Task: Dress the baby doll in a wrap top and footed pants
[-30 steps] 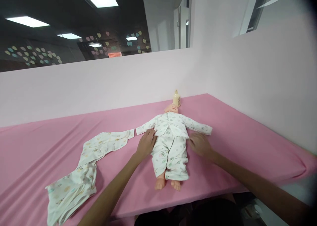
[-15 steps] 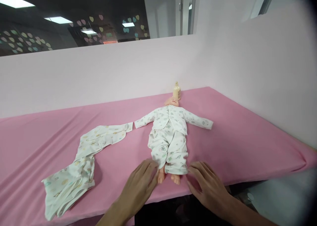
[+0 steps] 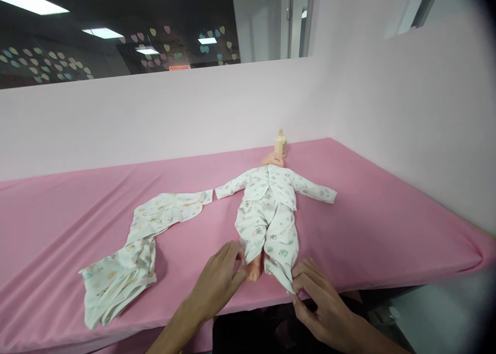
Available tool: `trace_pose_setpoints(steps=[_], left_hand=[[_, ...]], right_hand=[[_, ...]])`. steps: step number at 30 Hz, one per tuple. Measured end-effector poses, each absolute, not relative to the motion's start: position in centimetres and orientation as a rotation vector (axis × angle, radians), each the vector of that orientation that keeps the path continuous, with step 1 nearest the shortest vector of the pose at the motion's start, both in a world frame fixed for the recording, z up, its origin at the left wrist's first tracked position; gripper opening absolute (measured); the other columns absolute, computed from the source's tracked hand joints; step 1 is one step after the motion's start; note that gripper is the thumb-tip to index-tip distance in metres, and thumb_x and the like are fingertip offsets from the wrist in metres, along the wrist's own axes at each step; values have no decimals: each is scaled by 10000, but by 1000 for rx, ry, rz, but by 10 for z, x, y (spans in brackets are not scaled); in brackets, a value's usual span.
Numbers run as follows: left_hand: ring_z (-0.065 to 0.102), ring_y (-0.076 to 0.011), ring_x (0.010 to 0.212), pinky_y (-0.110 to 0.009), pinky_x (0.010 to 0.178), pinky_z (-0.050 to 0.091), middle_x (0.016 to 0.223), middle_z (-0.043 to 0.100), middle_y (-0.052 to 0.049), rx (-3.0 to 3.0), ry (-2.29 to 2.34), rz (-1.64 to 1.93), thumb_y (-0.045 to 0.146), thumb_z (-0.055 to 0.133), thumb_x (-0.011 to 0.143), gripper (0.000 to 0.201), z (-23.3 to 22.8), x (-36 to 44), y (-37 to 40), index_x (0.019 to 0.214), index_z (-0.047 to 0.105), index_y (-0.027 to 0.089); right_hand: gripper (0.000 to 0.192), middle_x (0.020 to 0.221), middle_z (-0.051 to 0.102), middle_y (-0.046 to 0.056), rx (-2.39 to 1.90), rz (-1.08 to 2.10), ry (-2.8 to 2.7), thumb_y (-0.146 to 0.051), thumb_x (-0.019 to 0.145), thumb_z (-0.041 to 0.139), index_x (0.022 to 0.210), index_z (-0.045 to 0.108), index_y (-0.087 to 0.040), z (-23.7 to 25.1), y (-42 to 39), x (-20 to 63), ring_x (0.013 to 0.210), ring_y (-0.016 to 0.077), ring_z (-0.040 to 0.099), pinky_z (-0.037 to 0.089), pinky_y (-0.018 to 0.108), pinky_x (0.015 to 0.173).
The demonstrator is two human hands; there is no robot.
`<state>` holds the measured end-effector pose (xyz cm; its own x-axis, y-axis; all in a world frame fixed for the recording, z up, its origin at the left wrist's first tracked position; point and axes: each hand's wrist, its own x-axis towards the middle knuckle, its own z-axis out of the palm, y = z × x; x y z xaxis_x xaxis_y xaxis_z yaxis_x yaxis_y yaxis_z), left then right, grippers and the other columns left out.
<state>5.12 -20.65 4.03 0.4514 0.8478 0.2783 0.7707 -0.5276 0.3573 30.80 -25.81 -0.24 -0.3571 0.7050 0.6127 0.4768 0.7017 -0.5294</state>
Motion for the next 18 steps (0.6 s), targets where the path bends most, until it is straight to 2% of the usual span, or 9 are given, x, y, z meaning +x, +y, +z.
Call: trace_pose_setpoints(steps=[4,7,9,12,15,18], left_hand=[[531,-144,712,-263,635,480,795,542,2,2197,1316,733,194,356,937,147,45,43,-222,824,438,241],[602,-172,899,-300,769,522,1000,611,-40,2275,1304,745,226,442,933,88,41,47,-226,971,515,255],[621,-192,987,-324,828,529,1102,620,-64,2365,1366,736,259,480,942,168,36,50,-223,1105,518,263],[650,-197,986,-326,811,546,1112,641,-66,2538,1427,699,260,478,953,255,24,52,-215,1208,489,260],[655,-226,1020,-353,821,555,1152,653,-78,2760,1407,702,235,546,908,395,10,51,-207,1292,453,240],[672,-236,903,-363,751,555,1031,685,-76,2885,1469,786,154,516,888,319,-2,54,-201,1202,507,210]], right_hand=[[153,869,568,39,-967,231,-2036,-86,867,529,873,463,-223,-7,-262,313,809,183,543,469,344,707],[124,925,580,59,-1036,96,-1987,-152,886,586,940,503,-228,0,-256,305,843,201,546,467,369,749],[105,948,582,67,-1079,13,-2002,-157,890,587,951,527,-220,11,-249,292,860,208,538,456,382,776],[63,917,574,64,-1180,-88,-2099,-157,879,583,876,546,-209,24,-235,268,851,218,519,445,386,762],[114,861,559,65,-1257,-248,-2240,-130,803,635,810,549,-203,27,-224,251,841,240,500,438,399,746],[158,827,548,73,-1323,-418,-2281,-100,719,669,790,566,-196,21,-219,243,829,256,484,435,426,757]])
